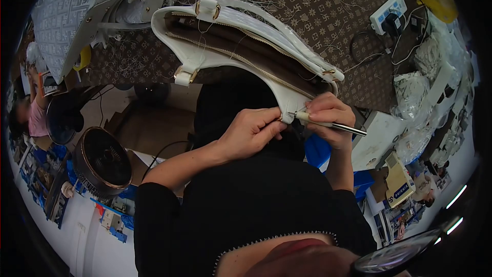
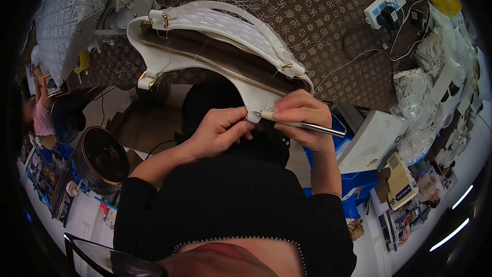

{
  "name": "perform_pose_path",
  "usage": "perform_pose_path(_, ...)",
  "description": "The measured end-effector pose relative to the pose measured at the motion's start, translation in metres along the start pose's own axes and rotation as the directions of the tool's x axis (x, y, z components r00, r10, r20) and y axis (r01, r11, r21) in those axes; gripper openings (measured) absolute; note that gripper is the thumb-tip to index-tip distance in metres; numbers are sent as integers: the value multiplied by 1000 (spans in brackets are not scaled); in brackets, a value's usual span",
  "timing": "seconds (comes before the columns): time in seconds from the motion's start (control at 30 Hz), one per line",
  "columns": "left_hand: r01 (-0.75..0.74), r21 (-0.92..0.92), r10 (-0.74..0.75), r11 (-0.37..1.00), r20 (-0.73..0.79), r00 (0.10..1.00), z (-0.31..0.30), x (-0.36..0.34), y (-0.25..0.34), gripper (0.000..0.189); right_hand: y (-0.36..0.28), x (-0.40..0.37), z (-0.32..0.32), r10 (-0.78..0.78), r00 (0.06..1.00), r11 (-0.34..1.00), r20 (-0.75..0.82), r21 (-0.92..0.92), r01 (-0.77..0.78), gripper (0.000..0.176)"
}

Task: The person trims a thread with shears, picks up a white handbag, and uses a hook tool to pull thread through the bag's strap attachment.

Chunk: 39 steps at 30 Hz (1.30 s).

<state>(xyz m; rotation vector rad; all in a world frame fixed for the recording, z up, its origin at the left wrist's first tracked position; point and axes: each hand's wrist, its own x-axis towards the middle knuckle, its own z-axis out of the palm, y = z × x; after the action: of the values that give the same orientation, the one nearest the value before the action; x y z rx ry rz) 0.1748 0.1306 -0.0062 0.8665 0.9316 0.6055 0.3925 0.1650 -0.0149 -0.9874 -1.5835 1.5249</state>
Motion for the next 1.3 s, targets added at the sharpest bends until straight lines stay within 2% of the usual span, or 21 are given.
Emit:
perform_pose_path(0.4,11,24,-11,1000,-1,1000,0,0,1,9,1,1,0,-37,999,999,21,15,37,23)
perform_pose_path(1.3,25,32,-25,999,2,1000,0,0,2,10,0,-1,0,14,1000,1000,13,-5,-13,24)
